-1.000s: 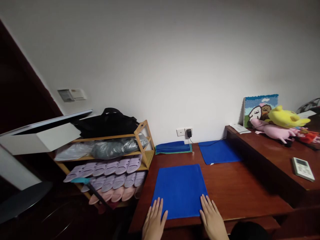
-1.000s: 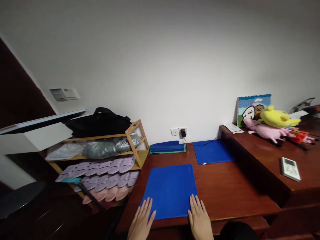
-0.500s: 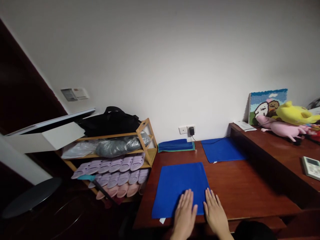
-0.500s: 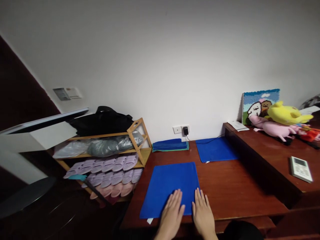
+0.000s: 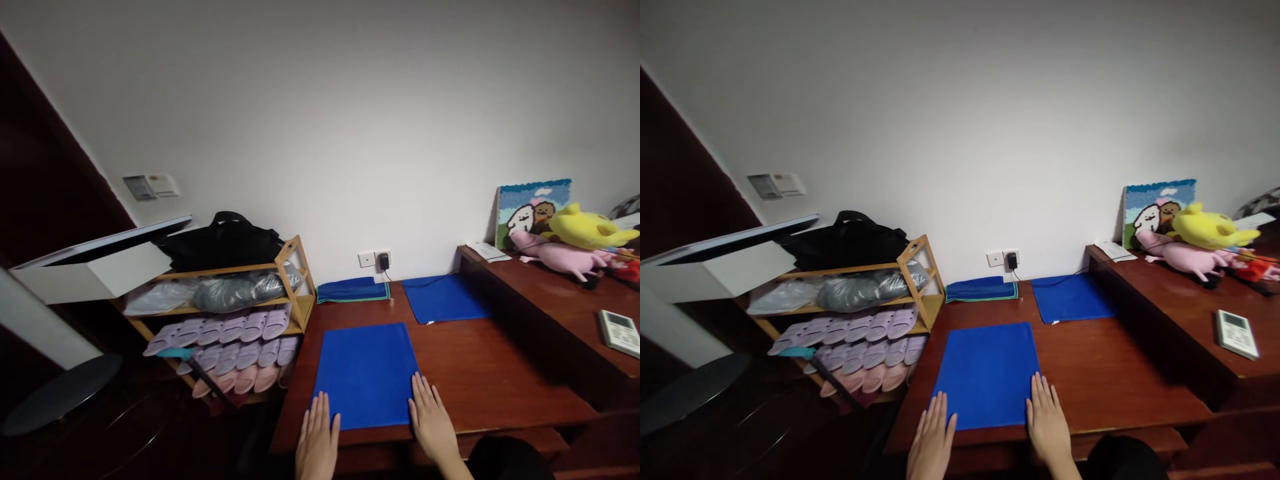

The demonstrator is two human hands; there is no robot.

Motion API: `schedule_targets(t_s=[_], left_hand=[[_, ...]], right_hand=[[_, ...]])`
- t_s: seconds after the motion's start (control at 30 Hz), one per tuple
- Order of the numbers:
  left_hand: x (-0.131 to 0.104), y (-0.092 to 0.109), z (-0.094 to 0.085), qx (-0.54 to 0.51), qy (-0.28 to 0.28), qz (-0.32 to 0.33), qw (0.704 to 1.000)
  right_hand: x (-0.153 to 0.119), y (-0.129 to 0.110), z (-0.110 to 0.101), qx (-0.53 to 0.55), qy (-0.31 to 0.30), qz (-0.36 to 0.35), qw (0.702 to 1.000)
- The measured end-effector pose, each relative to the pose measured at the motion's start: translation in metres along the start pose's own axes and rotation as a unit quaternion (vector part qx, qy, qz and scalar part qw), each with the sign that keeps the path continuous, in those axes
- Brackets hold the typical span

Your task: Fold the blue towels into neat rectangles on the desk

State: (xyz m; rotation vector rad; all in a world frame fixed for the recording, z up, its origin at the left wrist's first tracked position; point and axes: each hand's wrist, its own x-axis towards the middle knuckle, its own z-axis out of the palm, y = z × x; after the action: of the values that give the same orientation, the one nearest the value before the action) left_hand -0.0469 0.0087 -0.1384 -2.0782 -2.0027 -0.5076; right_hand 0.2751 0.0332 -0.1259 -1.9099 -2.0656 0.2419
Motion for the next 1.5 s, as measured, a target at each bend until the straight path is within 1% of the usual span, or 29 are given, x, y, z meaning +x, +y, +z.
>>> schedule_targets(t_s=[0.07, 0.1, 0.17, 0.2, 0.23, 0.27, 0.33, 0.4, 0.47, 0.5, 0.53, 0.57, 0.6, 0.63, 0.67, 0.73, 0.77, 0.83, 0.97, 1.03, 1.07, 1.1, 1.17, 1.27, 1.37, 1.5], left_hand=[[-0.006, -0.02, 0.002, 0.002, 0.016, -0.013, 1.0], [-0.008, -0.025, 0.002, 0.001, 0.018, -0.015, 1.0], [-0.007, -0.023, 0.001, -0.004, 0.022, -0.02, 1.0], [-0.004, -0.016, 0.0, -0.006, 0.025, -0.024, 0.999], [-0.001, -0.005, -0.002, -0.011, 0.028, -0.025, 0.999], [0.004, 0.011, -0.005, -0.018, 0.029, -0.022, 0.999], [0.016, 0.053, -0.013, -0.044, 0.014, 0.008, 0.999], [0.028, 0.104, -0.023, -0.085, -0.028, 0.083, 0.993], [0.039, 0.154, -0.033, -0.129, -0.066, 0.16, 0.976], [0.044, 0.175, -0.036, -0.148, -0.086, 0.191, 0.966], [0.048, 0.192, -0.039, -0.162, -0.106, 0.209, 0.959], [0.052, 0.203, -0.04, -0.171, -0.124, 0.214, 0.954], [0.054, 0.209, -0.04, -0.175, -0.142, 0.21, 0.951], [0.055, 0.209, -0.039, -0.173, -0.158, 0.2, 0.951], [0.055, 0.205, -0.037, -0.168, -0.169, 0.19, 0.952], [0.054, 0.182, -0.033, -0.147, -0.175, 0.173, 0.958], [0.052, 0.166, -0.031, -0.132, -0.171, 0.164, 0.962], [0.048, 0.127, -0.026, -0.095, -0.153, 0.131, 0.975], [0.034, 0.042, -0.018, -0.02, -0.09, 0.029, 0.995], [0.026, 0.01, -0.013, -0.002, -0.051, -0.009, 0.999], [0.022, 0.0, -0.011, 0.002, -0.036, -0.021, 0.999], [0.018, -0.007, -0.008, 0.003, -0.023, -0.029, 0.999], [0.013, -0.012, -0.004, 0.002, -0.007, -0.036, 0.999], [0.01, -0.007, -0.001, 0.001, 0.005, -0.039, 0.999], [0.01, -0.003, -0.002, -0.002, 0.012, -0.036, 0.999], [0.007, -0.008, -0.004, -0.004, 0.007, -0.032, 0.999]], right_hand=[[-0.001, -0.001, -0.002, -0.001, -0.007, 0.003, 1.0], [-0.001, -0.001, -0.002, -0.003, -0.009, 0.003, 1.0], [-0.001, -0.001, -0.002, -0.005, -0.01, 0.003, 1.0], [-0.001, -0.001, -0.001, -0.005, -0.008, 0.002, 1.0], [-0.001, -0.001, 0.0, -0.004, -0.005, 0.0, 1.0], [-0.001, -0.001, 0.001, -0.003, -0.001, -0.002, 1.0], [-0.001, 0.001, 0.004, -0.001, 0.011, -0.009, 1.0], [0.0, 0.003, 0.007, -0.004, 0.023, -0.021, 1.0], [0.0, 0.006, 0.011, -0.01, 0.027, -0.038, 0.999], [0.0, 0.006, 0.013, -0.013, 0.026, -0.047, 0.998], [0.0, 0.007, 0.014, -0.014, 0.024, -0.054, 0.998], [0.0, 0.007, 0.015, -0.014, 0.024, -0.059, 0.998], [0.001, 0.007, 0.016, -0.012, 0.026, -0.06, 0.998], [0.001, 0.007, 0.016, -0.009, 0.029, -0.058, 0.998], [0.001, 0.007, 0.015, -0.006, 0.032, -0.056, 0.998], [0.001, 0.005, 0.013, 0.003, 0.036, -0.045, 0.998], [0.001, 0.004, 0.011, 0.008, 0.035, -0.038, 0.999], [0.001, 0.002, 0.007, 0.015, 0.031, -0.022, 0.999], [0.0, 0.001, 0.006, 0.011, 0.03, -0.01, 0.999], [0.0, 0.004, 0.011, 0.009, 0.039, -0.013, 0.999], [-0.001, 0.006, 0.014, 0.008, 0.043, -0.015, 0.999], [-0.001, 0.008, 0.018, 0.006, 0.046, -0.018, 0.999], [0.0, 0.012, 0.022, -0.001, 0.042, -0.02, 0.999], [0.008, 0.013, 0.02, -0.013, 0.029, -0.009, 0.999], [0.023, 0.009, 0.012, -0.012, 0.03, -0.006, 0.999], [0.039, 0.005, 0.007, -0.019, 0.01, -0.002, 1.0]])
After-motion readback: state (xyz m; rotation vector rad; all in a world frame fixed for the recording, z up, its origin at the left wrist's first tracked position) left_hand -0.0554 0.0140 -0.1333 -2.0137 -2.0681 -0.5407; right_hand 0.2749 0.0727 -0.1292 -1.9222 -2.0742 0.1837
